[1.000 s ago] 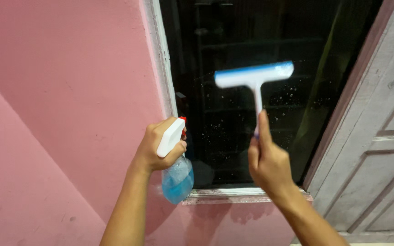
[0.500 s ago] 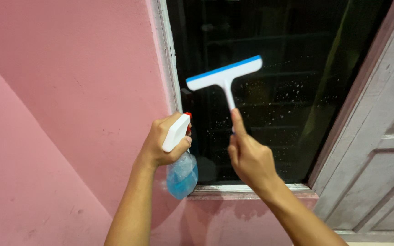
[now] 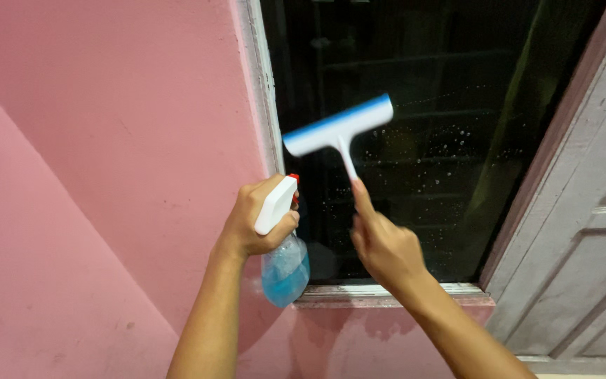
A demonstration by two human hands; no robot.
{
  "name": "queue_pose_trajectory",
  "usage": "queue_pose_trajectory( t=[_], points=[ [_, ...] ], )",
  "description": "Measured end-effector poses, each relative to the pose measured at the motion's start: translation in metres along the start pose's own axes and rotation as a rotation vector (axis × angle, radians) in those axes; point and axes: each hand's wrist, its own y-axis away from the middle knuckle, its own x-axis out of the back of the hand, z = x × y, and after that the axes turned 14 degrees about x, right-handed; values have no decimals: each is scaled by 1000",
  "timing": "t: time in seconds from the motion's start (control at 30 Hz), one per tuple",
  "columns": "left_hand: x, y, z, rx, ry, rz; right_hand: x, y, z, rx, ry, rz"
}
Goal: The person cleans a window using a spray bottle and a squeegee. They repeatedly spray the glass and wipe it with the squeegee in vertical and horizontal strokes.
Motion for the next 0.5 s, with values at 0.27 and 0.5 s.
queue_pose_trajectory(
  t=[0.27, 0.5],
  points=[
    [-1, -1, -5, 2, 4, 0, 45, -36, 52, -15, 67, 258],
    [-3, -2, -5, -6, -37, 22, 34, -5, 50, -65, 52, 168]
  ],
)
